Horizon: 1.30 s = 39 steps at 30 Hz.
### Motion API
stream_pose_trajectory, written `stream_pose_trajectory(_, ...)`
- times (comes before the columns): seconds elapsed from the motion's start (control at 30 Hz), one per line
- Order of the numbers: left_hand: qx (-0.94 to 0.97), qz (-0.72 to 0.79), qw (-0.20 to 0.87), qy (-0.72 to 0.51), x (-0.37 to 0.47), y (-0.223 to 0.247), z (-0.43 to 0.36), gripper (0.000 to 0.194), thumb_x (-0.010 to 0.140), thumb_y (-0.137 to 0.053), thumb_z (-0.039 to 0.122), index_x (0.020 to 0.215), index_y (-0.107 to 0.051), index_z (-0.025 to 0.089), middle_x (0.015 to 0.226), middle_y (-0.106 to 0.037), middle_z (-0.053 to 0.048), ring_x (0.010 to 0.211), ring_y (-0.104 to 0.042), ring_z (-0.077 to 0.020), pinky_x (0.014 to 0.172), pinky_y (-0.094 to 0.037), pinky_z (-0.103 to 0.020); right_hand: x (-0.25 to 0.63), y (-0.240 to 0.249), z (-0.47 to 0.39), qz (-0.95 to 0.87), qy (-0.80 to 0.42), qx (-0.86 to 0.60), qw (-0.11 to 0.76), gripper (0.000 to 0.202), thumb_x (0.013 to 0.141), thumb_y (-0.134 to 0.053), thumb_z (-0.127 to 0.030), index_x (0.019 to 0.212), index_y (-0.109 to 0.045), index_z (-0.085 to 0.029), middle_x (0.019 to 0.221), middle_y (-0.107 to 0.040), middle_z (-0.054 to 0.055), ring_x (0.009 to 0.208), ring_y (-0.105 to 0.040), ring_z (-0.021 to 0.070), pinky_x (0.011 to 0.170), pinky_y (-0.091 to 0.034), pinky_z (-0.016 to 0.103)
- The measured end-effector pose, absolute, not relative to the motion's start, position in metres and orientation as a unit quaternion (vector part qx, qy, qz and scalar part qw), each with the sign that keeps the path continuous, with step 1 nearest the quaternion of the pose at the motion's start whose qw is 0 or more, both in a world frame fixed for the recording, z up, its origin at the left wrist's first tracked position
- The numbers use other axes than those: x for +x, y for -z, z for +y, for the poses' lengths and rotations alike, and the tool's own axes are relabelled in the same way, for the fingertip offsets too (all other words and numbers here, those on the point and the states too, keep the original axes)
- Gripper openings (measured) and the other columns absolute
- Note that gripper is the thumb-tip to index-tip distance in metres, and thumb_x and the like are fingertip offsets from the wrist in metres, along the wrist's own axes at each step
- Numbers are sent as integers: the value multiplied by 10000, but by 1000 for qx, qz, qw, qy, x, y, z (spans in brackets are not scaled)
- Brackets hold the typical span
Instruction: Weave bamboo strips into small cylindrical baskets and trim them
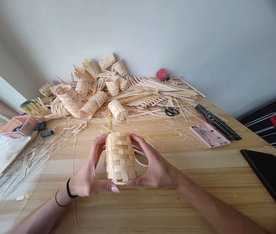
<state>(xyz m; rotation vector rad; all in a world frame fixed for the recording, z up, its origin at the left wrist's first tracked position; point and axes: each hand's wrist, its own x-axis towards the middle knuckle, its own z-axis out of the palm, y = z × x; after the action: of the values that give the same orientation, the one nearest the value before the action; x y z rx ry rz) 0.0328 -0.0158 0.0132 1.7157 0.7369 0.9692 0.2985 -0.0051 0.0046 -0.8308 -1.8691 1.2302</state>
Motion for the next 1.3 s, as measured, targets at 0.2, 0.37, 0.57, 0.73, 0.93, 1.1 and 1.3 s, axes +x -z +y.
stream_pose_trajectory(0.2,781,324,400,-353,29,-12,-14,1326,744,-987,463,1724,-95,442,1809,-134,-127,1673,-136,-498,1322,-257,-739,302,-6,-4,-768,-405,-362,338,1244,694,-1006,-518,1670,-268,-296,1703,-431,205,1554,-479,436,1235,-480,619)
stream_pose_trajectory(0.37,829,349,322,-294,31,-12,-14,1382,746,-990,400,1738,-27,425,1769,-207,-172,1636,-226,-510,1293,-316,-754,302,-5,-4,-825,-326,-345,308,1192,769,-974,-386,1687,-215,-348,1686,-419,167,1573,-452,392,1278,-446,593)
stream_pose_trajectory(0.57,832,378,286,-288,29,-14,-14,1360,688,-1001,333,1723,-120,381,1701,-336,-176,1578,-354,-495,1266,-387,-720,302,-2,-6,-804,-380,-345,300,1362,774,-983,-405,1744,-27,-412,1790,-259,155,1634,-357,409,1299,-400,637)
stream_pose_trajectory(0.73,827,386,273,-305,27,-19,-14,1292,644,-1010,461,1678,-247,324,1615,-456,-175,1471,-497,-474,1229,-440,-679,304,-6,-5,-767,-444,-344,310,1355,699,-1018,-509,1739,-160,-375,1781,-295,173,1591,-427,432,1262,-452,627)
stream_pose_trajectory(0.93,832,388,261,-300,26,-21,-15,1303,620,-1007,526,1666,-255,328,1621,-469,-180,1467,-505,-495,1232,-416,-720,303,-7,-6,-739,-475,-359,315,1320,622,-1044,-519,1669,-263,-326,1694,-408,185,1525,-507,432,1181,-545,601)
stream_pose_trajectory(1.1,857,350,265,-269,29,-15,-13,1320,728,-971,361,1714,-96,294,1706,-322,-236,1605,-322,-512,1265,-387,-731,300,-6,-7,-781,-399,-356,323,1180,689,-1016,-387,1615,-287,-345,1634,-423,155,1475,-544,394,1178,-556,575)
stream_pose_trajectory(1.3,859,373,236,-258,36,-7,-17,1387,710,-983,321,1726,-40,323,1701,-336,-222,1593,-350,-493,1264,-417,-699,297,-1,-6,-829,-319,-337,313,1246,714,-1006,-329,1661,-198,-398,1627,-414,140,1565,-435,398,1268,-458,630)
